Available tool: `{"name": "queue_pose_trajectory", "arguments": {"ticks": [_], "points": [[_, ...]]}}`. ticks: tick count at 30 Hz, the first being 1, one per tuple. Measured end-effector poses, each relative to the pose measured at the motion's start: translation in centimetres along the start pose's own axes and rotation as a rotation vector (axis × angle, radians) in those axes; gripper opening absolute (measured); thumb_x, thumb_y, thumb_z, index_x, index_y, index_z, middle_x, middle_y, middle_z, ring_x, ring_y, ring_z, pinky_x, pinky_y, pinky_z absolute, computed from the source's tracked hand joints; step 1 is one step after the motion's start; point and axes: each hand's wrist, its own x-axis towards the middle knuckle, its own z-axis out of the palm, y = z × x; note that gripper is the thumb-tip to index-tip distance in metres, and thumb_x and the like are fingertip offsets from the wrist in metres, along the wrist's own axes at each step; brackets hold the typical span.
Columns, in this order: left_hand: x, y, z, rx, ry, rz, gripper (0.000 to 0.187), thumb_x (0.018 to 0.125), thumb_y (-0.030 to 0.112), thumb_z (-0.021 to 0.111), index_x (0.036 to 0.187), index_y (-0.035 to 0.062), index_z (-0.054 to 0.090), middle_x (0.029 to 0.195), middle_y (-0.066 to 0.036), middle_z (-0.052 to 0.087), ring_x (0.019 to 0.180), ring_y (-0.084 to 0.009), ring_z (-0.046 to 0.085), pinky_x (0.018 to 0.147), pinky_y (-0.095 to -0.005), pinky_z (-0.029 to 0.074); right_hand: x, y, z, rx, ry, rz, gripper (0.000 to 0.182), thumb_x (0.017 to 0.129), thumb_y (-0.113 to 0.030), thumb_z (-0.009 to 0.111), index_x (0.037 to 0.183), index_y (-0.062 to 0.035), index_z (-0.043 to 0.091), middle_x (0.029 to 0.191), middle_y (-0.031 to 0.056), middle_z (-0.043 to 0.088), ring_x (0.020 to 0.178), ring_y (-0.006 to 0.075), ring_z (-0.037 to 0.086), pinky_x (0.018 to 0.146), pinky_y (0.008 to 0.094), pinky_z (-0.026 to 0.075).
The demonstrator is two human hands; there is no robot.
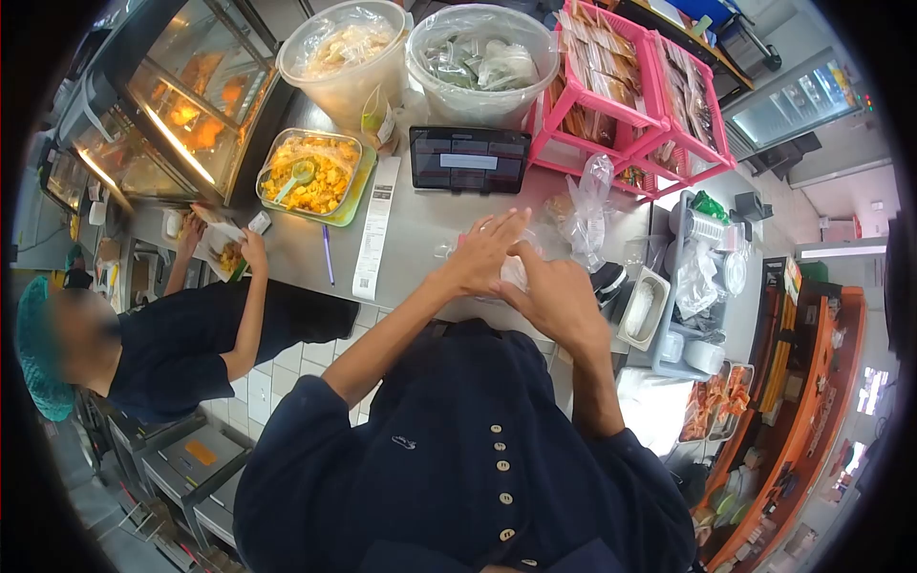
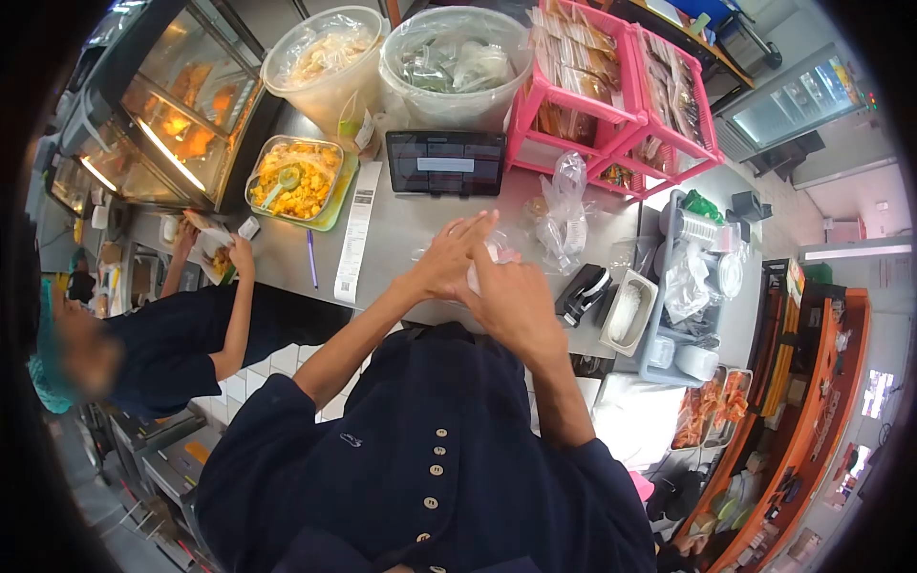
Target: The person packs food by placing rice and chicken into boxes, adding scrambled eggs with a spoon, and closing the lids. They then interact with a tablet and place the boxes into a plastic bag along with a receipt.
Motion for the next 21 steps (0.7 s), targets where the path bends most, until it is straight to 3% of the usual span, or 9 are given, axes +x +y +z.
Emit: {"name": "queue_pose_trajectory", "arguments": {"ticks": [3,5,8,10,13,16,18,20,21], "points": [[1.0,0.9,1.8,0.136,0.079,0.087,0.067,0.083,0.034,0.064,0.141,0.0037,0.048,0.151,-0.018,0.041,0.141,-0.0344,0.038,0.112,-0.0528,0.03,1.9,-1.9,3.3,-0.638,0.27,-0.181,0.056,0.088,-0.052,0.065,0.123,-0.0076,0.063,0.074,0.0242,0.065,0.08,0.0395,0.068,0.071,0.0447,0.052],[1.1,2.8,0.2,-0.009,-0.006,0.097,0.054,0.084,0.028,0.062,0.132,0.0046,0.053,0.137,-0.018,0.051,0.133,-0.0347,0.044,0.107,-0.0509,0.035,2.8,-2.7,4.2,-0.779,0.228,-0.277,0.054,0.089,-0.053,0.064,0.118,-0.0075,0.065,0.076,0.0229,0.067,0.08,0.0386,0.069,0.074,0.0473,0.051],[1.1,3.4,0.6,-0.152,0.017,0.098,0.04,0.087,0.023,0.06,0.122,0.005,0.056,0.123,-0.017,0.057,0.124,-0.0356,0.05,0.102,-0.049,0.039,3.9,-2.0,3.0,-0.345,-0.053,-0.208,0.05,0.089,-0.052,0.064,0.109,-0.0061,0.067,0.082,0.0213,0.071,0.085,0.036,0.07,0.083,0.0506,0.05],[0.7,2.6,2.0,-0.22,0.096,0.073,0.032,0.088,0.021,0.059,0.115,0.0049,0.057,0.116,-0.016,0.059,0.119,-0.0363,0.052,0.099,-0.0482,0.04,4.8,0.8,1.2,-0.043,-0.056,-0.159,0.052,0.089,-0.054,0.063,0.11,-0.006,0.067,0.085,0.0198,0.072,0.087,0.0354,0.07,0.081,0.0475,0.052],[0.4,2.0,1.9,-0.272,0.148,0.031,0.02,0.09,0.018,0.057,0.105,0.0047,0.056,0.105,-0.015,0.059,0.109,-0.0378,0.055,0.093,-0.0474,0.043,4.4,3.0,-0.2,0.161,0.15,-0.06,0.055,0.091,-0.057,0.059,0.112,-0.0069,0.067,0.088,0.019,0.071,0.088,0.0298,0.069,0.078,0.0426,0.053],[1.9,1.6,-1.2,-0.33,0.063,-0.024,0.013,0.089,0.015,0.056,0.097,0.0043,0.053,0.097,-0.015,0.058,0.096,-0.0383,0.057,0.082,-0.047,0.045,6.2,6.9,2.2,0.635,0.62,-0.069,0.062,0.095,-0.062,0.05,0.114,-0.0054,0.068,0.092,0.0172,0.071,0.086,0.0243,0.068,0.077,0.0388,0.052],[4.3,0.1,-3.3,-0.492,0.022,-0.126,0.015,0.087,0.014,0.058,0.096,0.0047,0.05,0.096,-0.016,0.057,0.09,-0.036,0.058,0.074,-0.0457,0.045,7.6,12.5,4.7,0.911,0.412,0.168,0.066,0.099,-0.062,0.044,0.114,-0.0028,0.068,0.094,0.0152,0.07,0.084,0.0216,0.065,0.075,0.0364,0.05],[7.4,-1.4,-5.9,-0.145,0.165,0.192,0.014,0.091,0.014,0.056,0.097,0.0052,0.047,0.09,-0.017,0.054,0.081,-0.0402,0.057,0.07,-0.0465,0.044,7.5,14.1,5.2,1.062,0.324,0.34,0.068,0.102,-0.06,0.038,0.114,-0.0006,0.068,0.093,0.012,0.069,0.083,0.0192,0.062,0.074,0.0344,0.048],[9.3,-0.8,-8.0,-0.082,0.109,0.015,0.012,0.095,0.014,0.053,0.097,0.0049,0.046,0.096,-0.018,0.054,0.083,-0.0409,0.058,0.072,-0.0468,0.045,7.0,13.9,4.8,1.079,0.35,0.389,0.068,0.103,-0.059,0.036,0.115,0.0004,0.068,0.092,0.0099,0.068,0.082,0.0182,0.061,0.074,0.0337,0.047]]}}
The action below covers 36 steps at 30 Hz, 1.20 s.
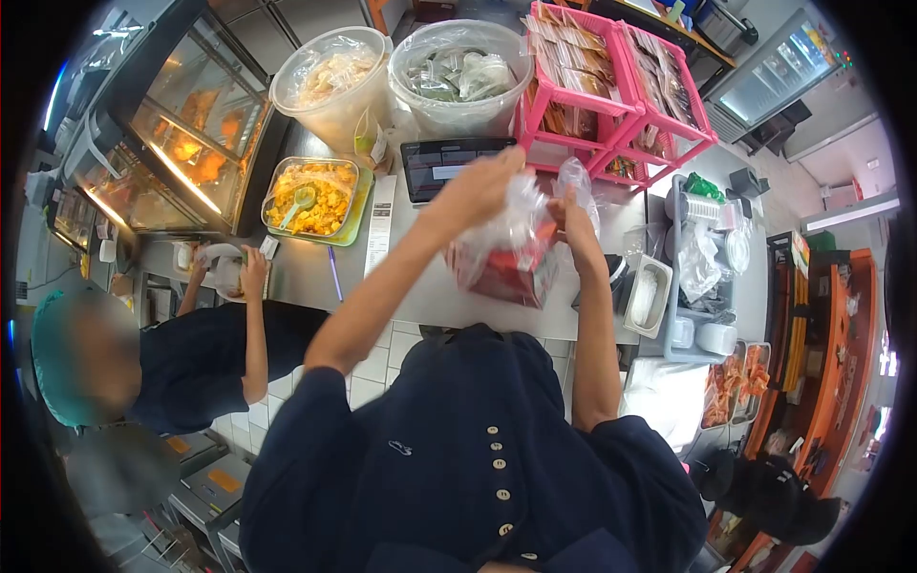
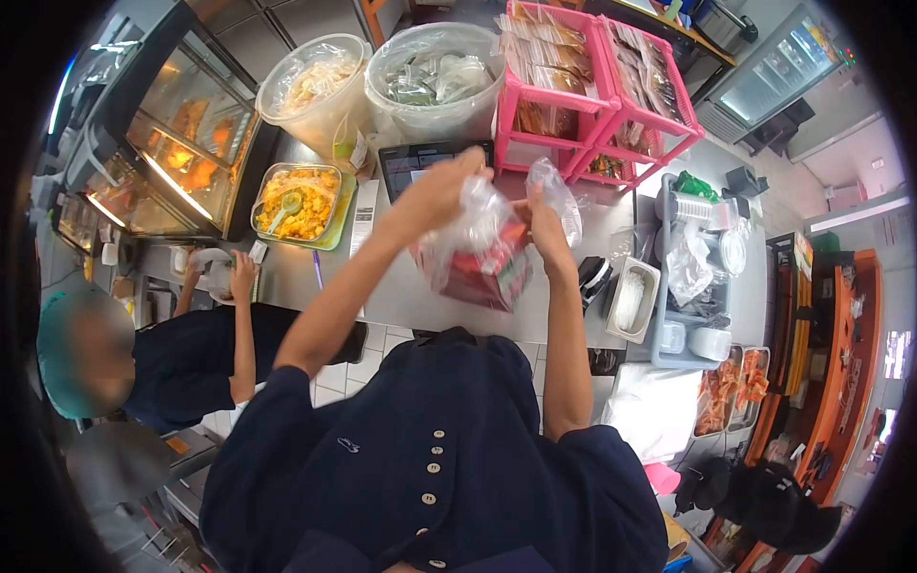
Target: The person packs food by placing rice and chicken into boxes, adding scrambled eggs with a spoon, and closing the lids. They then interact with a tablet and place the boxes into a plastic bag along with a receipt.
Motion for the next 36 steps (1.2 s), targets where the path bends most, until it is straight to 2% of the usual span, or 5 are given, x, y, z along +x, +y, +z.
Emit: {"name": "queue_pose_trajectory", "arguments": {"ticks": [5,10,13,23,36], "points": [[5.7,3.6,-4.7,0.605,0.047,0.285,0.027,0.098,0.028,0.054,0.103,0.0018,0.053,0.107,-0.014,0.057,0.102,-0.0326,0.058,0.085,-0.0434,0.046,-3.4,3.0,7.2,0.097,0.599,-0.547,0.059,0.108,-0.046,0.033,0.106,0.0007,0.069,0.083,0.0042,0.062,0.075,0.0151,0.052,0.069,0.0323,0.042],[6.5,5.8,-12.4,0.892,0.077,0.467,0.033,0.092,0.032,0.061,0.101,0.0003,0.061,0.11,-0.013,0.058,0.108,-0.0305,0.057,0.092,-0.0415,0.045,-14.7,2.8,11.1,-0.069,-0.844,-0.721,0.043,0.104,-0.031,0.049,0.094,0.0047,0.071,0.084,0.0113,0.072,0.083,0.018,0.069,0.082,0.0351,0.053],[6.1,5.2,-16.7,0.877,0.174,0.459,0.029,0.088,0.031,0.065,0.099,0.0041,0.061,0.115,-0.014,0.058,0.108,-0.0297,0.057,0.092,-0.0428,0.046,-12.8,4.8,10.5,0.259,-0.48,-0.324,0.038,0.104,-0.026,0.051,0.093,0.0036,0.071,0.081,0.0103,0.072,0.077,0.0155,0.069,0.079,0.0339,0.054],[-0.1,1.4,-12.7,0.623,-0.057,0.24,0.025,0.086,0.023,0.069,0.09,0.0044,0.054,0.091,-0.012,0.056,0.082,-0.0335,0.061,0.064,-0.0446,0.047,-8.4,8.7,-12.6,-0.009,0.924,-0.289,0.033,0.101,-0.026,0.057,0.09,0.0018,0.069,0.07,0.0082,0.066,0.055,0.0138,0.061,0.054,0.0275,0.048],[-8.8,-0.2,4.1,0.388,0.077,0.235,0.024,0.079,0.025,0.075,0.082,0.0053,0.06,0.089,-0.012,0.058,0.093,-0.0317,0.058,0.075,-0.0407,0.047,-2.4,16.9,-23.1,-0.746,0.908,-0.347,0.03,0.08,-0.019,0.077,0.106,-0.0039,0.073,0.081,0.0179,0.069,0.074,0.0329,0.067,0.07,0.0397,0.051]]}}
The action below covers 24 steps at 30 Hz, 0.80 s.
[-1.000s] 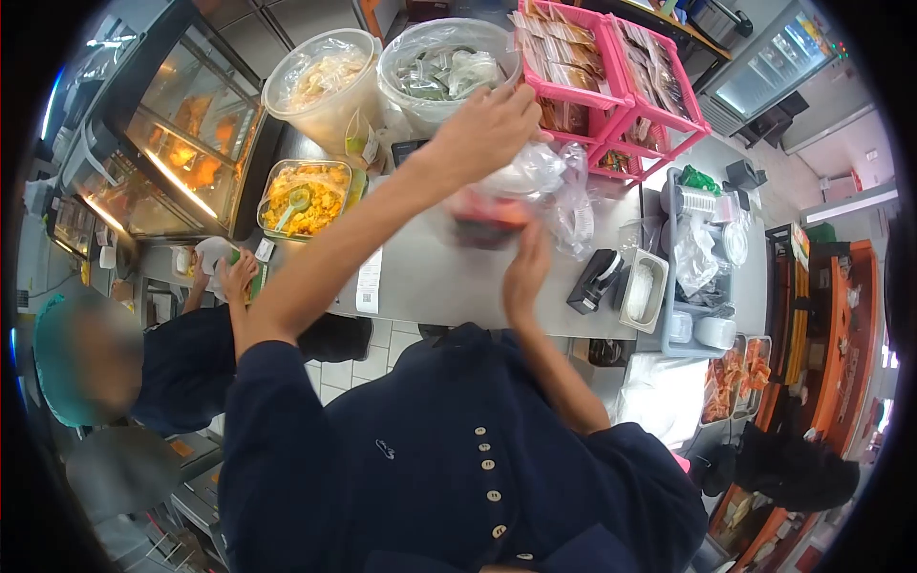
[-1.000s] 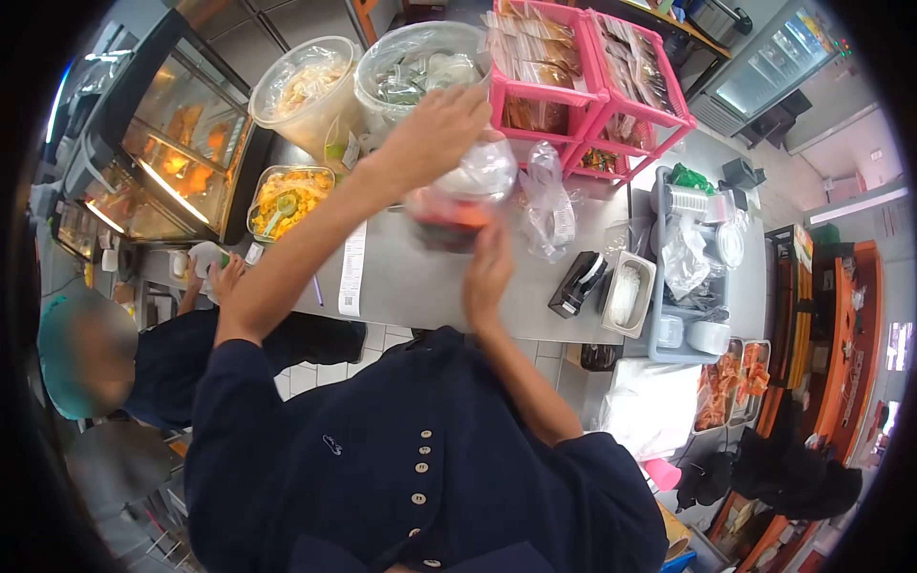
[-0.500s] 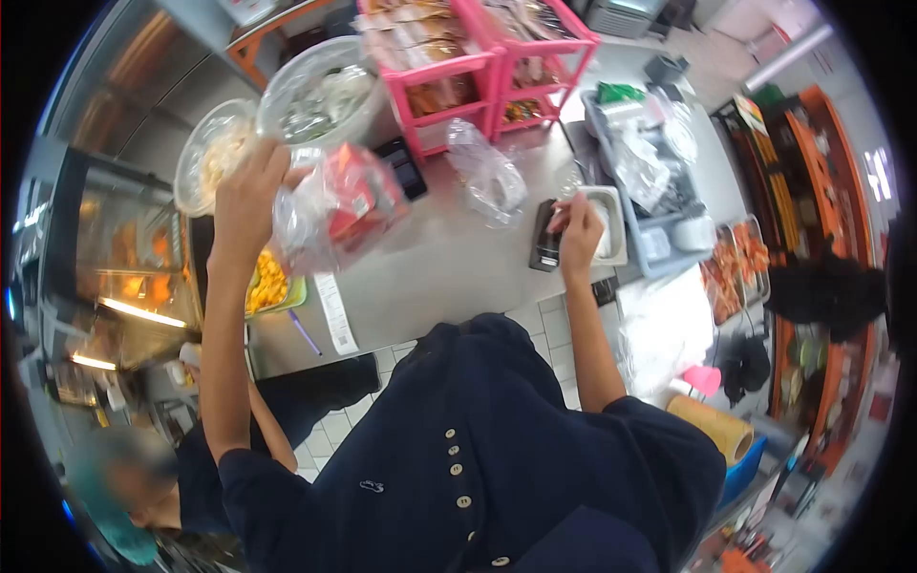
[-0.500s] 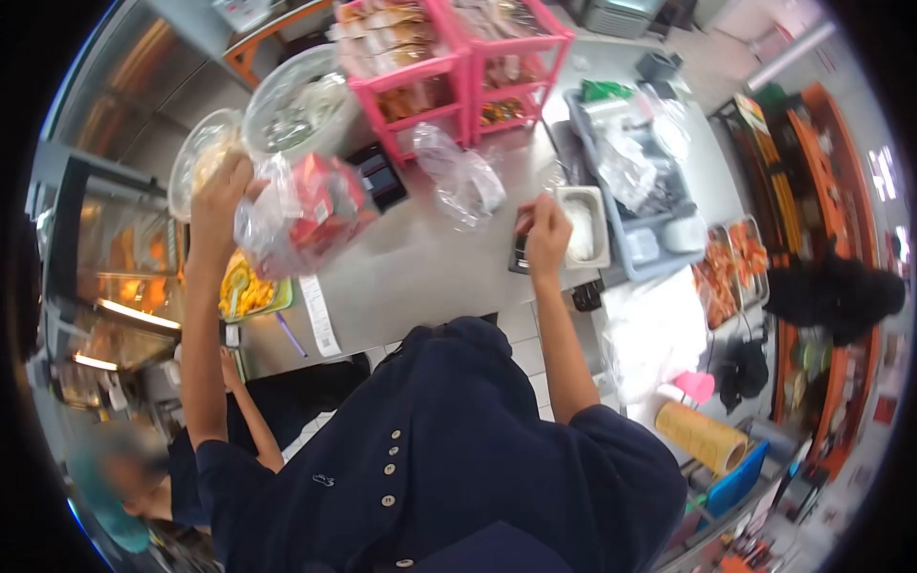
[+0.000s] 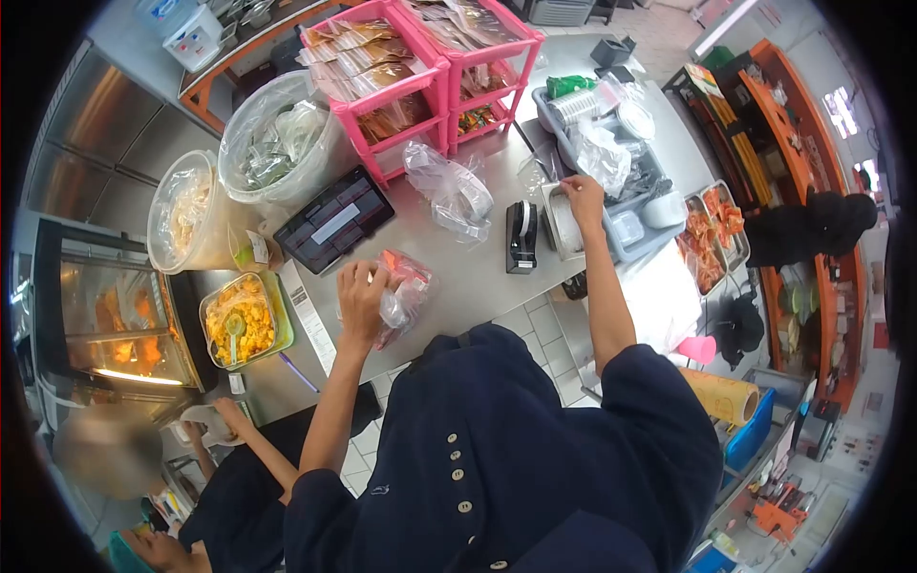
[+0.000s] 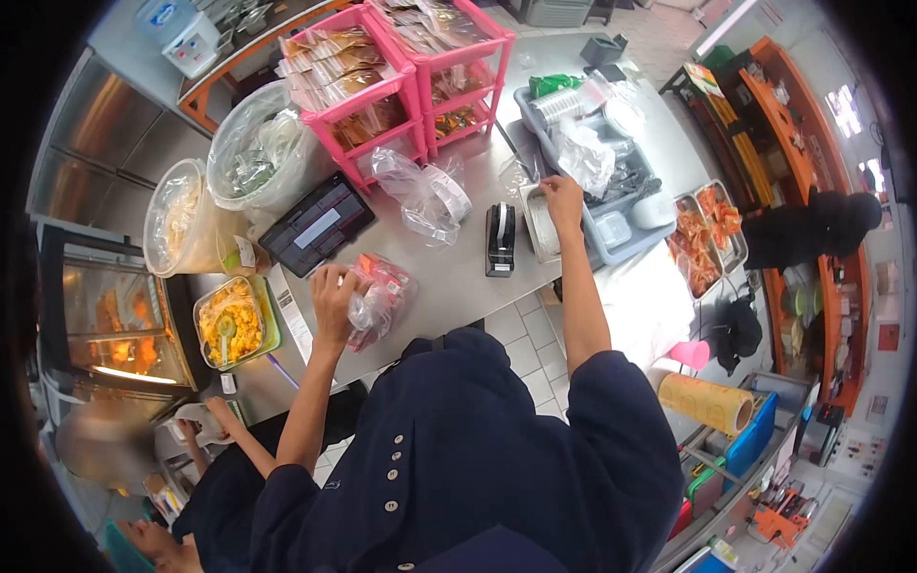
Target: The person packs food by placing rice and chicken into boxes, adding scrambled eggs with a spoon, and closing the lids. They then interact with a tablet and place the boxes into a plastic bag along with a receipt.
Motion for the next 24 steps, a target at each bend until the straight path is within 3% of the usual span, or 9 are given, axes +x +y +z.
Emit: {"name": "queue_pose_trajectory", "arguments": {"ticks": [1,4,7,13,15,19,22,24], "points": [[-0.5,-0.2,-0.1,-0.059,-0.039,-0.055,0.024,0.078,0.024,0.076,0.08,0.0055,0.061,0.086,-0.011,0.059,0.089,-0.0304,0.059,0.073,-0.0399,0.046,0.0,-0.5,-0.7,-0.036,-0.004,-0.04,0.025,0.083,-0.018,0.077,0.101,-0.0008,0.073,0.089,0.0157,0.071,0.08,0.0266,0.07,0.069,0.037,0.052],[-2.3,-1.2,-0.6,-0.253,-0.1,-0.2,0.022,0.075,0.021,0.079,0.079,0.006,0.064,0.078,-0.008,0.062,0.079,-0.0276,0.062,0.069,-0.038,0.047,-0.2,-4.2,-3.0,0.506,0.061,0.346,0.019,0.09,-0.016,0.073,0.099,0.0009,0.07,0.097,0.0114,0.072,0.087,0.0197,0.071,0.068,0.0313,0.053],[-3.1,-1.5,-1.9,-0.447,-0.089,-0.243,0.019,0.074,0.017,0.079,0.085,0.0063,0.068,0.08,-0.007,0.067,0.074,-0.0273,0.065,0.068,-0.0371,0.05,-1.1,-12.7,-6.8,1.032,0.121,0.429,0.012,0.095,-0.012,0.068,0.1,-0.001,0.065,0.099,0.0092,0.071,0.09,0.0164,0.07,0.07,0.0258,0.055],[-4.4,-2.5,-2.3,-0.423,-0.136,-0.236,0.02,0.077,0.009,0.068,0.096,0.0074,0.073,0.089,-0.01,0.071,0.083,-0.0285,0.068,0.074,-0.0359,0.053,-5.4,-25.6,-5.1,1.453,-0.285,0.495,0.016,0.09,-0.004,0.071,0.103,-0.0032,0.062,0.101,0.0108,0.07,0.09,0.0204,0.072,0.073,0.0256,0.058],[-4.7,-2.1,-2.1,-0.345,-0.133,-0.241,0.021,0.077,0.009,0.065,0.097,0.0081,0.073,0.093,-0.009,0.071,0.088,-0.0272,0.067,0.077,-0.0369,0.051,-7.0,-28.7,-2.9,1.481,-0.432,0.55,0.017,0.09,-0.002,0.071,0.102,-0.0031,0.06,0.1,0.012,0.07,0.09,0.0216,0.072,0.073,0.0261,0.059],[-5.1,-1.2,-2.3,-0.039,0.054,-0.056,0.022,0.078,0.015,0.066,0.099,0.012,0.072,0.105,-0.002,0.068,0.106,-0.021,0.06,0.091,-0.0394,0.042,-10.8,-31.7,2.1,1.442,-0.653,0.703,0.018,0.09,0.0,0.07,0.1,-0.0022,0.056,0.098,0.0144,0.069,0.089,0.0235,0.073,0.071,0.0268,0.06],[-4.4,-1.2,-3.0,0.114,0.151,0.068,0.021,0.078,0.015,0.066,0.098,0.011,0.071,0.099,0.0,0.068,0.097,-0.0179,0.062,0.087,-0.0373,0.044,-13.1,-32.1,4.3,1.41,-0.756,0.808,0.017,0.09,0.001,0.069,0.098,-0.0008,0.054,0.095,0.0151,0.069,0.087,0.024,0.073,0.07,0.0268,0.06],[-4.4,-2.1,-2.4,0.009,0.095,0.097,0.019,0.079,0.014,0.065,0.098,0.0103,0.071,0.096,0.0,0.069,0.092,-0.0171,0.063,0.085,-0.0366,0.045,-13.8,-31.7,4.3,1.326,-0.802,0.803,0.017,0.09,0.001,0.069,0.098,0.0,0.054,0.093,0.0144,0.07,0.084,0.0236,0.074,0.066,0.0261,0.06]]}}
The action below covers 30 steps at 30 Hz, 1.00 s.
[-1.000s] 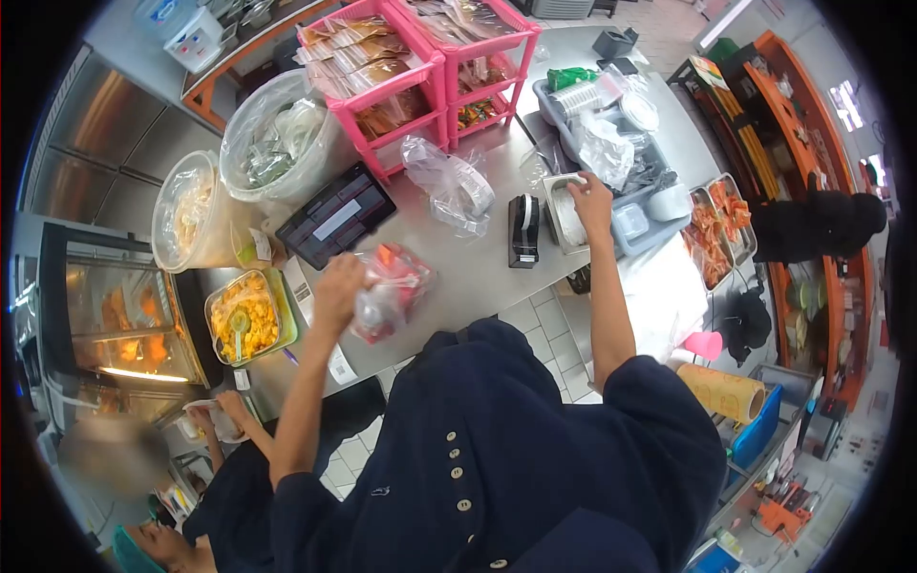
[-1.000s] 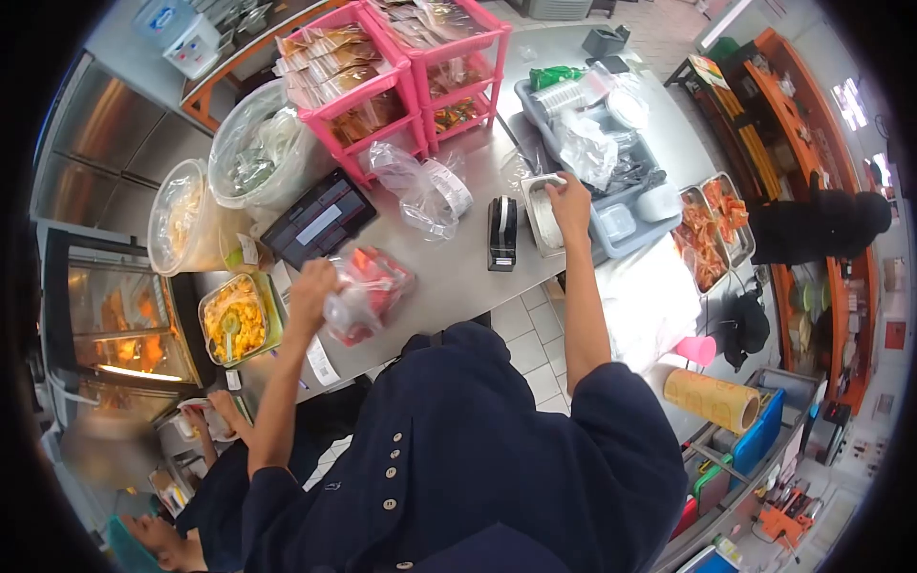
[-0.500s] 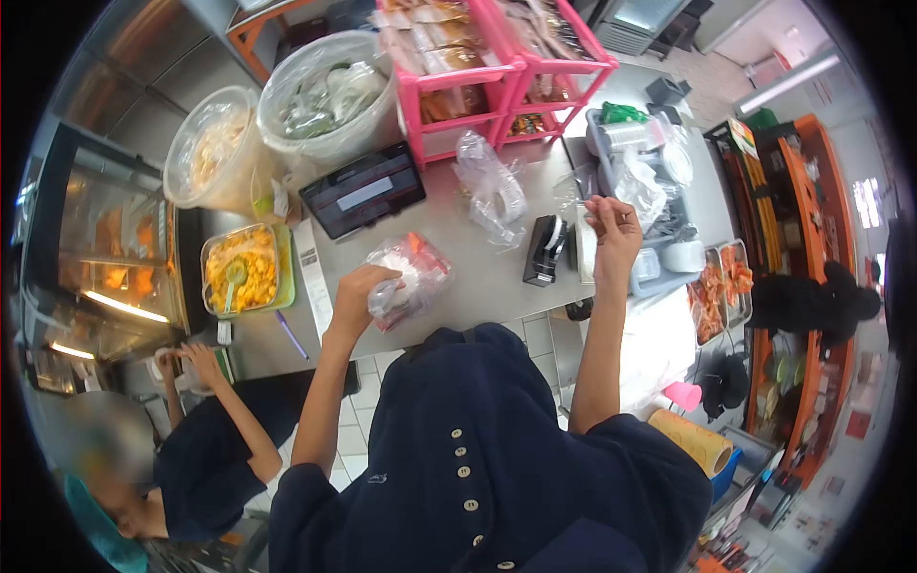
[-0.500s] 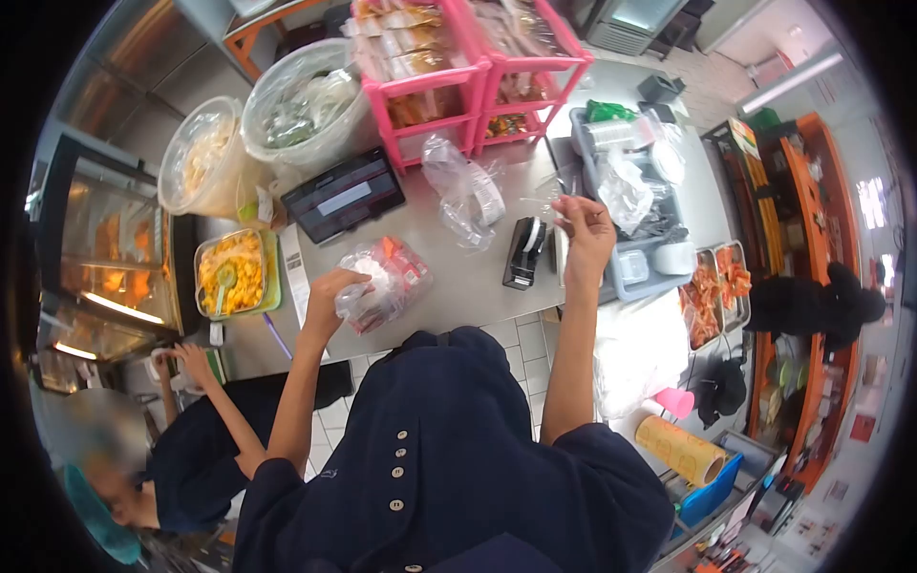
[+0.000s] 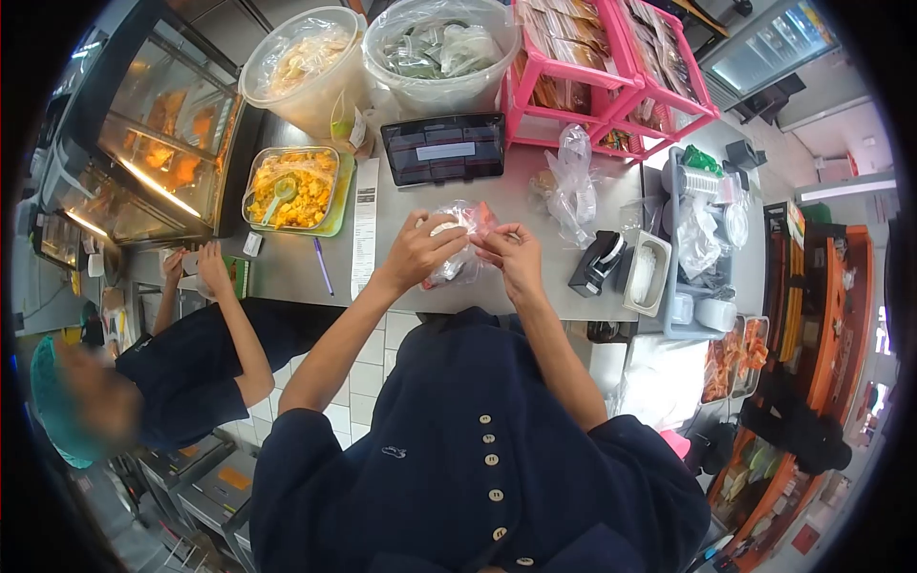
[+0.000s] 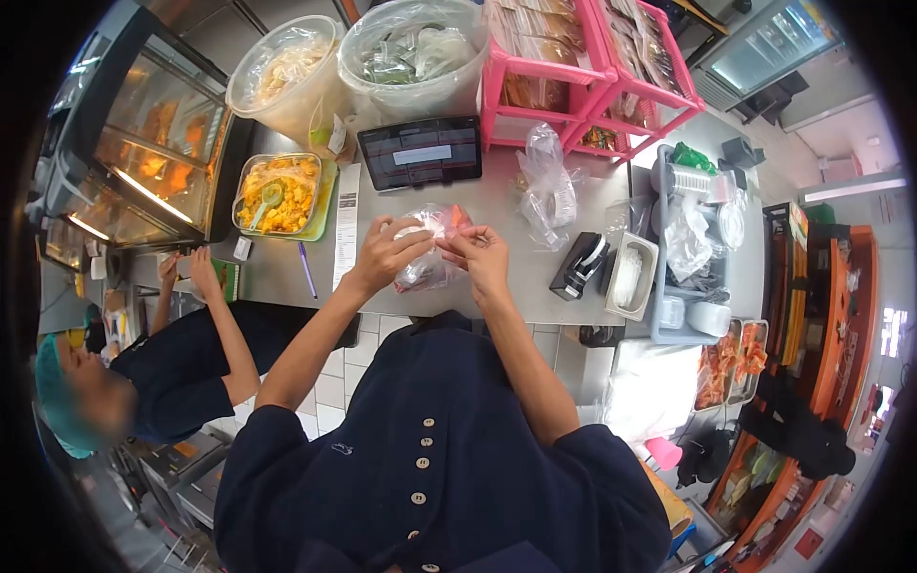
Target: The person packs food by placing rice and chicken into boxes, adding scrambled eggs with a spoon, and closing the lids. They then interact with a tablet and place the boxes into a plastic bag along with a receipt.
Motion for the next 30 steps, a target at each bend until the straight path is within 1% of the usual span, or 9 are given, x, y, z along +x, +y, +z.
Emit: {"name": "queue_pose_trajectory", "arguments": {"ticks": [4,7,10,13,16,20,22,26,30], "points": [[-0.5,-0.4,0.1,-0.11,-0.148,-0.073,0.018,0.079,0.012,0.065,0.097,0.0097,0.07,0.091,-0.001,0.07,0.087,-0.0169,0.066,0.083,-0.0342,0.046,0.1,-0.7,-1.7,-0.186,-0.076,0.082,0.017,0.088,-0.002,0.071,0.098,0.0003,0.058,0.089,0.0131,0.07,0.08,0.0206,0.074,0.063,0.0247,0.059],[0.7,0.8,-0.8,-0.156,-0.253,-0.239,0.018,0.078,0.009,0.066,0.095,0.0068,0.072,0.088,-0.005,0.071,0.085,-0.0224,0.068,0.075,-0.0322,0.049,-0.2,-1.7,-1.8,-0.305,-0.162,0.167,0.016,0.089,-0.007,0.072,0.099,0.0017,0.064,0.086,0.0108,0.071,0.079,0.0173,0.073,0.061,0.0242,0.058],[0.9,1.8,-0.1,-0.46,-0.204,-0.524,0.014,0.081,0.007,0.067,0.093,0.0039,0.072,0.082,-0.008,0.07,0.071,-0.0223,0.068,0.065,-0.0314,0.05,0.3,-2.0,-1.8,-0.445,-0.27,0.218,0.02,0.09,-0.014,0.072,0.101,0.0023,0.068,0.086,0.0083,0.071,0.078,0.0149,0.072,0.062,0.0252,0.057],[1.6,2.6,-0.2,-0.727,-0.208,-0.964,0.012,0.088,0.011,0.068,0.091,0.0003,0.071,0.077,-0.01,0.071,0.059,-0.0177,0.065,0.055,-0.0314,0.05,1.0,-2.4,-1.5,-0.554,-0.369,0.284,0.023,0.09,-0.019,0.073,0.1,0.0009,0.069,0.086,0.0061,0.071,0.075,0.0129,0.069,0.062,0.025,0.056],[0.6,1.7,0.6,-0.895,-0.25,-1.171,0.019,0.092,0.016,0.07,0.092,-0.0026,0.07,0.076,-0.009,0.072,0.056,-0.0118,0.061,0.052,-0.0284,0.047,1.4,-2.9,-1.3,-0.633,-0.4,0.263,0.022,0.089,-0.022,0.073,0.097,-0.0013,0.07,0.086,0.0046,0.07,0.071,0.0108,0.066,0.06,0.0229,0.052],[0.3,2.5,0.7,-1.005,-0.108,-1.186,0.022,0.09,0.018,0.074,0.092,-0.0037,0.07,0.078,-0.007,0.072,0.055,-0.0097,0.057,0.05,-0.026,0.046,2.3,-3.1,-1.9,-0.614,-0.384,0.26,0.017,0.09,-0.019,0.071,0.095,-0.0037,0.068,0.086,0.0042,0.071,0.07,0.0075,0.063,0.055,0.0191,0.046],[0.3,2.8,0.8,-1.03,-0.062,-1.221,0.022,0.09,0.018,0.075,0.092,-0.0034,0.069,0.078,-0.006,0.071,0.054,-0.009,0.056,0.05,-0.0251,0.044,2.4,-3.0,-1.8,-0.484,-0.367,0.306,0.014,0.09,-0.017,0.07,0.097,-0.0039,0.068,0.087,0.0044,0.071,0.07,0.0064,0.062,0.052,0.018,0.044],[-0.5,2.6,1.4,-0.975,-0.093,-1.258,0.022,0.091,0.019,0.074,0.094,-0.0023,0.069,0.077,-0.005,0.07,0.055,-0.007,0.053,0.049,-0.0235,0.043,2.9,-2.2,-1.7,-0.281,-0.315,0.35,0.013,0.092,-0.014,0.067,0.1,-0.0029,0.067,0.086,0.0042,0.071,0.068,0.0043,0.061,0.048,0.0149,0.04],[-0.5,2.5,1.3,-1.034,-0.088,-1.236,0.021,0.091,0.019,0.074,0.096,-0.0011,0.069,0.078,-0.004,0.07,0.055,-0.0055,0.051,0.049,-0.0221,0.041,3.1,-1.7,-1.6,-0.231,-0.283,0.352,0.014,0.092,-0.014,0.066,0.099,-0.0016,0.067,0.086,0.0052,0.071,0.067,0.0039,0.061,0.046,0.0144,0.038]]}}
